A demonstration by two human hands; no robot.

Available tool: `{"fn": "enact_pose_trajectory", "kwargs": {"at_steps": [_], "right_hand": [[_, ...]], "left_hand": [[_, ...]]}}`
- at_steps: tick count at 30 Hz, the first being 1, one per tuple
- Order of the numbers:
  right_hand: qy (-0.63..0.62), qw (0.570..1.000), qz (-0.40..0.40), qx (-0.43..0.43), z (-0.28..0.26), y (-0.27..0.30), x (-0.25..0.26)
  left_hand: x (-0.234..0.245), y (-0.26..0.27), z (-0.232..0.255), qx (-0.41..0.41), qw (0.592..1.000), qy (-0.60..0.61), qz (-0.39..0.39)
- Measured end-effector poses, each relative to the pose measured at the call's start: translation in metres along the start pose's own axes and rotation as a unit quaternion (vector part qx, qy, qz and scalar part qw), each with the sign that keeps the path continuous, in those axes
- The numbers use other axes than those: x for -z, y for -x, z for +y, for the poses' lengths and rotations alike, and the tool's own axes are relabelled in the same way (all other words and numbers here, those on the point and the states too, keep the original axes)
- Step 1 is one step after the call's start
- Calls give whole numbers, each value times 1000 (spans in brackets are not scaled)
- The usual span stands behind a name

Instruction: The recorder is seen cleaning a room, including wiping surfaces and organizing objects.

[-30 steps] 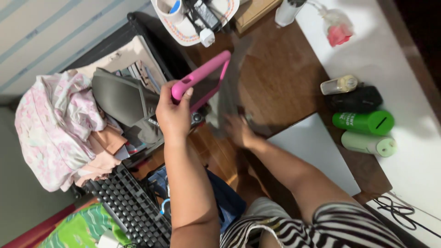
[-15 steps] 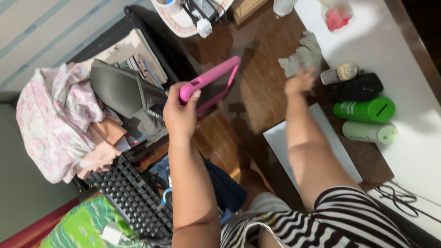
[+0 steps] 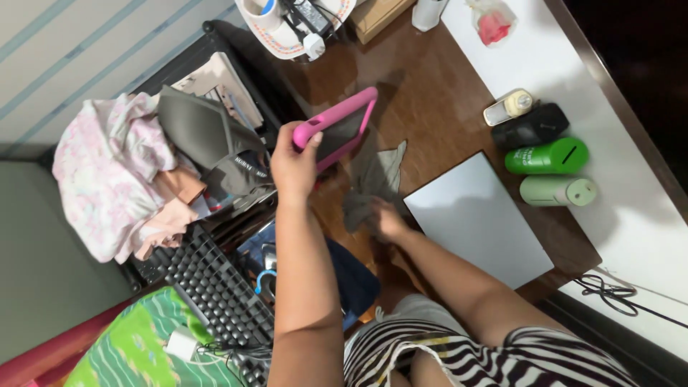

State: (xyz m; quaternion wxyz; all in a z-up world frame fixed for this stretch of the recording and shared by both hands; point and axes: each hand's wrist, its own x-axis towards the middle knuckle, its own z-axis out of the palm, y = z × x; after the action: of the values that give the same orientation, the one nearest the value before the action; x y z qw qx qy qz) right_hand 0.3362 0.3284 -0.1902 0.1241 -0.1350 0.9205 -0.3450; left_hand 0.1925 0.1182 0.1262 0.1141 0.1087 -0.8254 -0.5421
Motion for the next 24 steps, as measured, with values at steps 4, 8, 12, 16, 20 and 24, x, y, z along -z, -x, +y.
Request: {"fn": "enact_pose_trajectory", "kwargs": {"at_steps": [4,8,12,16,20,24], "right_hand": [[-246,964,42,-90,11,-14,53],[44,990,23,-133,-48,-42,192],[-229,955,109,-150,-32,-67,248],[-515,855,16,-50,4,-66,269],[-498,866,47,-17,0,-50,279],[-474,870,128,-54,30,-53,265]], "left_hand": [[-9,2,-1,23,1000,-17,0],[-16,1,3,10,1000,11,-25],[-14,1,11,1,995,-14,-98],[-31,-13,-5,-47,971,113,-205],[-55,-21,-28,-13,944,160,-288],[-68,-30,-15,-64,949,109,-290]]}}
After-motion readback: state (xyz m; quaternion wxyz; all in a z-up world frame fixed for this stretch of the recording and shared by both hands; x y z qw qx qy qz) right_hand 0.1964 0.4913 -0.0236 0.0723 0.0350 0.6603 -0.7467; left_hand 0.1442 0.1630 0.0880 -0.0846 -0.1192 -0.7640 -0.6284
